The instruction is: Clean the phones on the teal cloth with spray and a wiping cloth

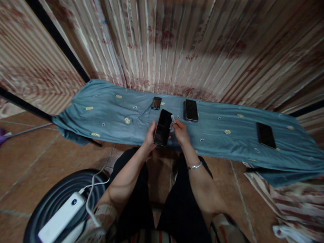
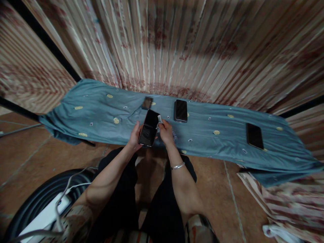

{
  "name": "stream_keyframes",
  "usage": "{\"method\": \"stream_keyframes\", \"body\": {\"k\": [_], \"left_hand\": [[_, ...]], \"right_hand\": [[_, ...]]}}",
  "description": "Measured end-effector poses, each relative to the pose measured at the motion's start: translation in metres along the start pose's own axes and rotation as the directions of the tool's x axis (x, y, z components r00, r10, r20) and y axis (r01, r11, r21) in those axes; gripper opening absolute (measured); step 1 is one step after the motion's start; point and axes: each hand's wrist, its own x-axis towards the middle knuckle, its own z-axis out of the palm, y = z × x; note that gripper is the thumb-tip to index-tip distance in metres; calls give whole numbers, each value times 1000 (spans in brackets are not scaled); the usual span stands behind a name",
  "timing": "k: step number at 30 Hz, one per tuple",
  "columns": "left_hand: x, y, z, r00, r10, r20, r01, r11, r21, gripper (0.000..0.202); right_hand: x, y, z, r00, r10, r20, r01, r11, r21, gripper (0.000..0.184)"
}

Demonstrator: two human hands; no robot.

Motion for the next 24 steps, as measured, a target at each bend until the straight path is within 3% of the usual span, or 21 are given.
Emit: {"method": "stream_keyframes", "body": {"k": [10, 24], "left_hand": [[5, 2, -4, 994, 104, -42, -101, 992, 79, 54], [4, 6, -1, 995, 97, -39, -93, 993, 78, 59]], "right_hand": [[-8, -1, 1, 996, -40, 77, 46, 996, -79, 24], [-22, 1, 4, 994, -20, 111, 31, 995, -98, 27]]}}
